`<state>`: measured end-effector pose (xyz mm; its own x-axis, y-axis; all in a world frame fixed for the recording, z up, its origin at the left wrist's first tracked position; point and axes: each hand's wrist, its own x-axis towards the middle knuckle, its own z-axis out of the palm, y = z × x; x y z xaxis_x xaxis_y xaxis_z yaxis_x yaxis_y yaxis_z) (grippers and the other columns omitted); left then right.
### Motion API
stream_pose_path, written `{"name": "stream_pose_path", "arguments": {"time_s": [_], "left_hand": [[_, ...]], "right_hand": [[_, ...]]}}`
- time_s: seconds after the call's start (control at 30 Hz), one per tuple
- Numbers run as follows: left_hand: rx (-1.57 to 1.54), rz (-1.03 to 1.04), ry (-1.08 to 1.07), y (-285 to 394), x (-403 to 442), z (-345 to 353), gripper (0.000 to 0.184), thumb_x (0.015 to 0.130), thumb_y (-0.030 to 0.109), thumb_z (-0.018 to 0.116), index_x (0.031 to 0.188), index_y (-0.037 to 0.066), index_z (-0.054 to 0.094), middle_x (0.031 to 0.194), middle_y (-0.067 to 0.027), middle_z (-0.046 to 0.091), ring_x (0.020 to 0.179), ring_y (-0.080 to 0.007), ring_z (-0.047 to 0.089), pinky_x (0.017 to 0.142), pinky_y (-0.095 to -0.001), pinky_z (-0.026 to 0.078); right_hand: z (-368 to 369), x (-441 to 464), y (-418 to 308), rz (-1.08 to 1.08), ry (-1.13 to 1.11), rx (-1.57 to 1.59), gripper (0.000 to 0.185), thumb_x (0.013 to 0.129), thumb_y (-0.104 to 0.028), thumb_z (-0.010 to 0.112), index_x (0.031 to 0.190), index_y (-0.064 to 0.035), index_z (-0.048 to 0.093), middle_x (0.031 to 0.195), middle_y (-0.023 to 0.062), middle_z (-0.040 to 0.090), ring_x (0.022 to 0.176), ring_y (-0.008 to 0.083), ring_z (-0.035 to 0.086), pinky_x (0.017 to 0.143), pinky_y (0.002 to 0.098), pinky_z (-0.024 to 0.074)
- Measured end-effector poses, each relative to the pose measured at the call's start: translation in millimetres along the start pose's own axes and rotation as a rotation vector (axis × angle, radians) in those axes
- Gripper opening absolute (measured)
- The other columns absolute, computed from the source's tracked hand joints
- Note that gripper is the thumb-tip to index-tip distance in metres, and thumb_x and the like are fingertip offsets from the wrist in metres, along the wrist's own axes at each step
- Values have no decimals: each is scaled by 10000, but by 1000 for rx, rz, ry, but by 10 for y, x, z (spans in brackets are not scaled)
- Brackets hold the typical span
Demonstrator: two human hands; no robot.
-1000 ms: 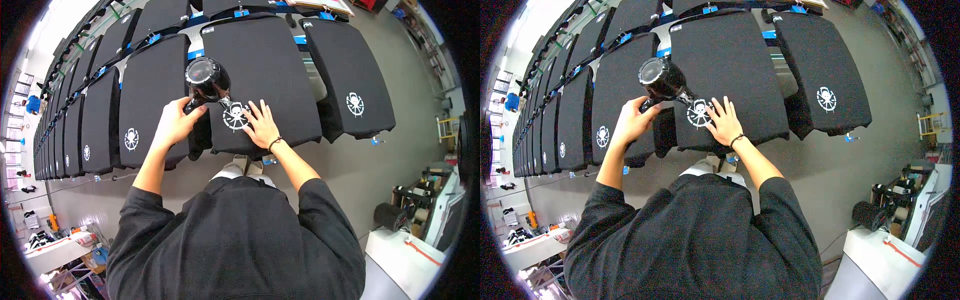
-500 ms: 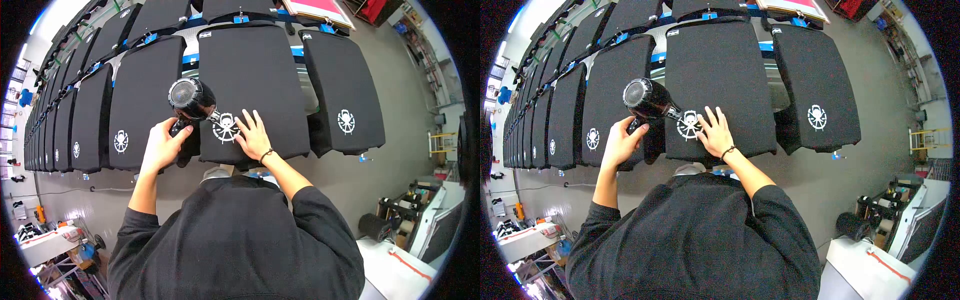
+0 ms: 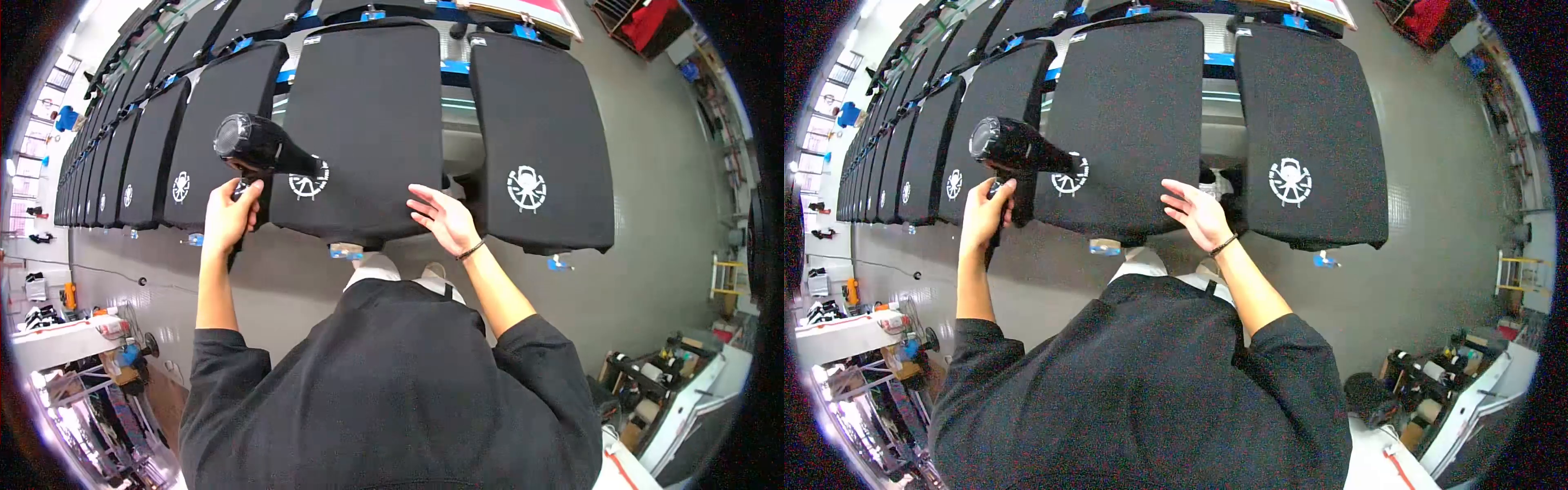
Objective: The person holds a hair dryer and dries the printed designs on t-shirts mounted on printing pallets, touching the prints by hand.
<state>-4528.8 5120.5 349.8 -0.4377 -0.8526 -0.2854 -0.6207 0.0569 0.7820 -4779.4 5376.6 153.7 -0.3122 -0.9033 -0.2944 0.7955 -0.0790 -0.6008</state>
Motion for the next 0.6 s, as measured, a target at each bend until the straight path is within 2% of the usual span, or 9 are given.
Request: {"name": "stream_pose_path", "arguments": {"time_s": [0.2,0.27,0.47,0.53,0.6], "left_hand": [[12,17,11,55,-88,143,274,912,257,710,880,2,615,645,0,569,493,-64,507,431,-240,403],[121,40,74,179,-138,206,283,931,275,689,809,41,586,621,5,555,484,-74,497,437,-252,389],[136,44,91,145,25,174,276,924,272,691,834,25,606,634,2,567,495,-72,516,435,-248,404],[59,22,87,135,94,179,287,923,271,691,815,25,591,627,-1,565,487,-76,515,433,-247,402],[86,33,106,137,100,185,289,923,270,691,810,26,586,624,-2,564,483,-79,514,432,-246,401]], "right_hand": [[-162,-245,-158,40,-32,39,409,1039,-249,469,1369,-14,528,1403,98,553,1205,229,574,1016,376,455],[-220,-277,-171,-5,16,-82,400,1035,-239,500,1356,-4,535,1378,108,572,1197,231,585,1009,370,462],[-400,-322,-187,-56,128,-349,352,1016,-242,581,1284,-15,610,1290,81,632,1129,173,627,935,294,496],[-429,-296,-162,-71,158,-368,334,1017,-235,579,1266,-19,628,1253,66,651,1099,155,630,915,280,500],[-461,-255,-151,-100,218,-530,304,1020,-207,568,1256,-31,643,1222,51,665,1064,125,626,901,258,497]]}}
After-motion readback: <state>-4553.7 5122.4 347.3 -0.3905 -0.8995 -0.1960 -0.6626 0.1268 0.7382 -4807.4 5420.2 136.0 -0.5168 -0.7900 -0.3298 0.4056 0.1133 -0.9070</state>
